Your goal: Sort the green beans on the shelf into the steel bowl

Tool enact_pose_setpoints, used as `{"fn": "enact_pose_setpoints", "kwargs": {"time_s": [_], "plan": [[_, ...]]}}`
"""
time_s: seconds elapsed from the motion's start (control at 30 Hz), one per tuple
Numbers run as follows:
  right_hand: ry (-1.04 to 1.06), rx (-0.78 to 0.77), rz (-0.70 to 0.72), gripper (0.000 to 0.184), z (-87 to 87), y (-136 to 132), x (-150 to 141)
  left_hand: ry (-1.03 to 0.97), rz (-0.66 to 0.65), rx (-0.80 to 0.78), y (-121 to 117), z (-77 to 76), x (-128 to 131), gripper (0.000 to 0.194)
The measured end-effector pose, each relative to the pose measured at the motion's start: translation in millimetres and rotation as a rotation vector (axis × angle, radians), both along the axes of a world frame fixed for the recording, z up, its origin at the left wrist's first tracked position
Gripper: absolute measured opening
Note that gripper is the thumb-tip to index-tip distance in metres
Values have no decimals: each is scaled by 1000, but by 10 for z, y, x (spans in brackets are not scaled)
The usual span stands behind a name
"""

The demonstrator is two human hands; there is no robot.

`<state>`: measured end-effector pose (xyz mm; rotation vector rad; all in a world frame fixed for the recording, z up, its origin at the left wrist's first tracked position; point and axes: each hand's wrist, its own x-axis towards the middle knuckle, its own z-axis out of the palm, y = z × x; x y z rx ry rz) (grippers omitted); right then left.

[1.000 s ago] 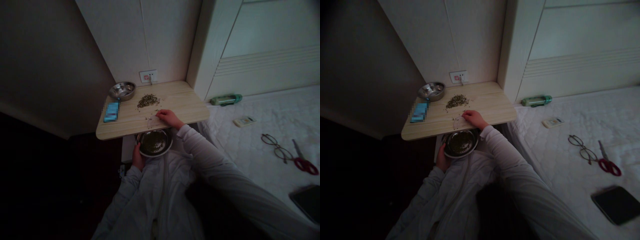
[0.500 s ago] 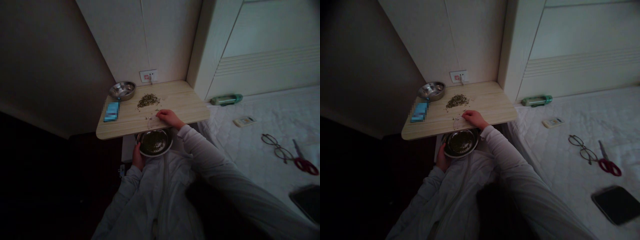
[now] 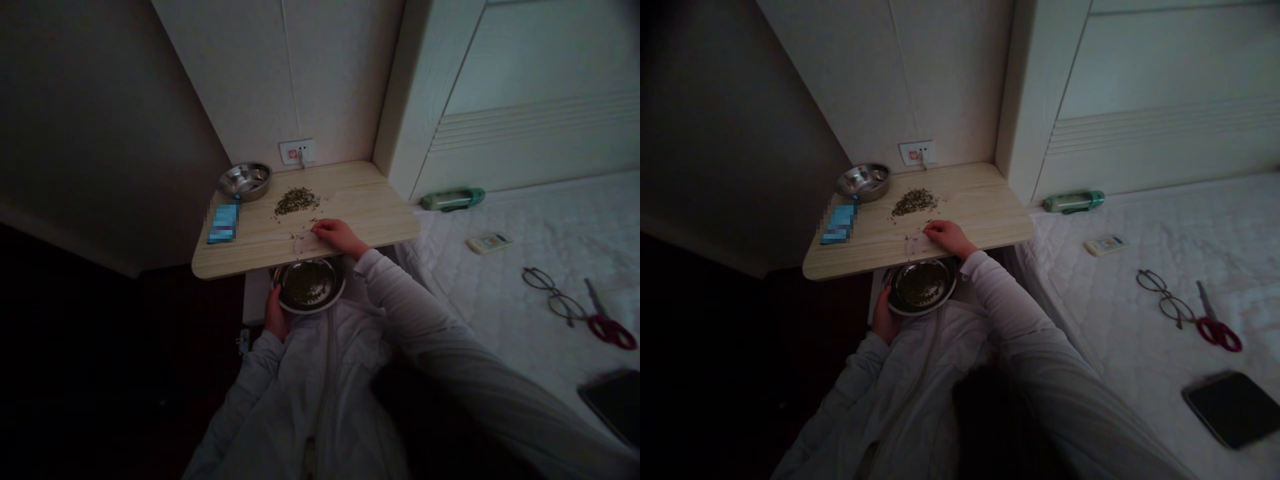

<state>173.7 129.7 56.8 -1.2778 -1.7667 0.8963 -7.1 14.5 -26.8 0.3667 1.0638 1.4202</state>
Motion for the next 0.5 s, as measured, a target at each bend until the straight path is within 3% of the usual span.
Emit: {"fn": "enact_pose_setpoints", "kwargs": {"time_s": [0.13, 0.5], "plan": [[18, 0, -10, 19, -1, 6, 6, -27, 35, -91, 2, 42, 22, 13], [6, -22, -14, 17, 18, -7, 6, -58, 40, -70, 19, -18, 5, 10]]}}
